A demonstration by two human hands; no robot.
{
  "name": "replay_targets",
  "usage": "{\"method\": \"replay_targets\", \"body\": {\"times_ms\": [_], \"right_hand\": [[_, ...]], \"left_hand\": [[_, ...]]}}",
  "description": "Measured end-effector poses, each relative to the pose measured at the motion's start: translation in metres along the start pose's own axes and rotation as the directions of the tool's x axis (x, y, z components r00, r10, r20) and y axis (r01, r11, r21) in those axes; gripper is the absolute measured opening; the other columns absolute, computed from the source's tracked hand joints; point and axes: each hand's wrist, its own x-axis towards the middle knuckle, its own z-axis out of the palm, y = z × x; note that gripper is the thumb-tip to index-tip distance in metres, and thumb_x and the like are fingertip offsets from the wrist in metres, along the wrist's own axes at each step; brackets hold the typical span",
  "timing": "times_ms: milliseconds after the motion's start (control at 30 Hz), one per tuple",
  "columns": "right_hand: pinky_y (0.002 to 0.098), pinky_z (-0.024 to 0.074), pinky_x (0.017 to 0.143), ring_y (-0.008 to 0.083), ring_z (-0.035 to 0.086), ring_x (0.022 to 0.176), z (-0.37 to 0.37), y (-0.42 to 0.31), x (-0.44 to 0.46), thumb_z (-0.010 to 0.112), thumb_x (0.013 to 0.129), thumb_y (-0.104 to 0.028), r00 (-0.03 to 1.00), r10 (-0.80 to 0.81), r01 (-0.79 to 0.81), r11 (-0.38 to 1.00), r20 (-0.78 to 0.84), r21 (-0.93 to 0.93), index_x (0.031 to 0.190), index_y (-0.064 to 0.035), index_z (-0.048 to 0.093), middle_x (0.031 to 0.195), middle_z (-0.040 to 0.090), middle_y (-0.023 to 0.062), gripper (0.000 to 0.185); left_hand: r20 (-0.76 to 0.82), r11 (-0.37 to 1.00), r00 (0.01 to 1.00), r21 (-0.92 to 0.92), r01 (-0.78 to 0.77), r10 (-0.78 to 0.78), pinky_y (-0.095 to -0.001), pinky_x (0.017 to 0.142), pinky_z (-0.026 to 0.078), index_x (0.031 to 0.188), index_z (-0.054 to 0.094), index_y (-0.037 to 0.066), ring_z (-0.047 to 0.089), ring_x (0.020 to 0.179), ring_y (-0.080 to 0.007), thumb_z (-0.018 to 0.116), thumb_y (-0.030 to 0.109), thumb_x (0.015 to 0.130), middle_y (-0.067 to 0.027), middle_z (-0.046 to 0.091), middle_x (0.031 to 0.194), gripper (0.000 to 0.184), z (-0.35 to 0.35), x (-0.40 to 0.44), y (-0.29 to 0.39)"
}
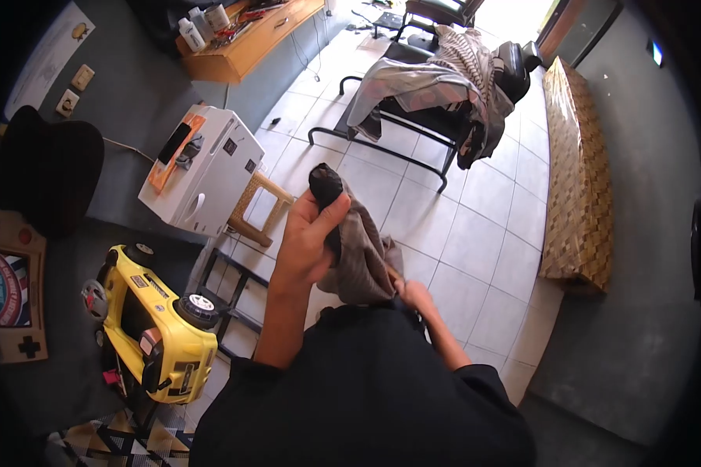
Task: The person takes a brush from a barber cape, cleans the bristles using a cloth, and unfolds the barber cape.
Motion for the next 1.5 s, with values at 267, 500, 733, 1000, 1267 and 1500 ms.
{"method": "replay_targets", "body": {"times_ms": [267,500,733,1000,1267,1500], "right_hand": [[0.0208,0.0286,0.042,0.0041,0.038,0.048,-0.113,-0.108,-0.078,0.031,0.099,-0.039,0.865,-0.251,0.462,0.067,-0.433,0.884,0.078,-0.0092,0.044,0.058,0.039,-0.0024,0.039],[0.0430,0.0443,0.067,0.0353,0.057,0.076,-0.047,-0.103,-0.046,0.035,0.097,-0.033,0.850,-0.500,0.524,0.779,-0.163,0.345,0.101,0.0003,0.054,0.081,0.059,0.0208,0.039],[0.0492,0.0450,0.079,0.0458,0.057,0.089,0.015,0.009,0.013,0.035,0.093,-0.040,0.994,-0.081,0.090,0.989,0.076,-0.114,0.094,0.0029,0.063,0.093,0.060,0.0292,0.051],[0.0261,0.0321,0.041,0.0110,0.038,0.045,-0.110,-0.103,-0.056,0.031,0.099,-0.037,0.924,-0.248,0.361,0.309,-0.292,0.880,0.084,-0.0049,0.048,0.058,0.041,0.0024,0.039],[0.0423,0.0434,0.059,0.0323,0.056,0.062,-0.031,-0.098,-0.036,0.032,0.098,-0.036,0.835,-0.520,0.550,0.784,-0.179,0.288,0.087,-0.0004,0.049,0.068,0.057,0.0159,0.041],[0.0516,0.0428,0.074,0.0460,0.057,0.082,0.011,-0.003,0.022,0.033,0.094,-0.041,0.970,-0.203,0.202,0.979,-0.131,-0.025,0.080,0.0059,0.062,0.080,0.057,0.0325,0.057]], "left_hand": [[-0.054,0.985,0.996,-0.162,0.066,-0.076,-0.0265,0.076,0.048,0.105,0.052,0.005,0.058,0.084,-0.0122,0.048,0.013,0.095,-0.0019,0.057,0.090,0.014,-0.008,0.000,-0.016],[-0.004,0.979,0.996,-0.182,-0.093,0.094,-0.0259,0.070,0.047,0.107,0.052,0.006,0.057,0.078,-0.0111,0.047,0.013,0.095,-0.0016,0.057,0.089,0.015,-0.008,-0.002,-0.019],[0.014,0.954,0.993,-0.278,-0.110,0.119,-0.0337,0.084,0.047,0.113,0.051,0.004,0.057,0.094,-0.0173,0.043,0.014,0.096,-0.0064,0.058,0.100,0.021,-0.026,-0.010,-0.006],[-0.237,0.981,0.956,-0.050,-0.188,0.171,-0.0269,0.070,0.052,0.105,0.052,0.006,0.060,0.080,-0.0125,0.047,0.013,0.095,-0.0024,0.059,0.091,0.013,-0.033,-0.007,-0.010],[-0.233,0.933,0.906,0.018,-0.359,0.353,-0.0277,0.068,0.053,0.106,0.051,0.006,0.061,0.079,-0.0126,0.046,0.013,0.095,-0.0021,0.060,0.090,0.013,-0.022,-0.013,-0.010],[-0.325,0.895,0.853,-0.043,-0.444,0.408,-0.0282,0.069,0.053,0.105,0.049,0.006,0.060,0.075,-0.0125,0.046,0.012,0.095,-0.0022,0.059,0.087,0.012,-0.016,-0.024,0.010]]}}
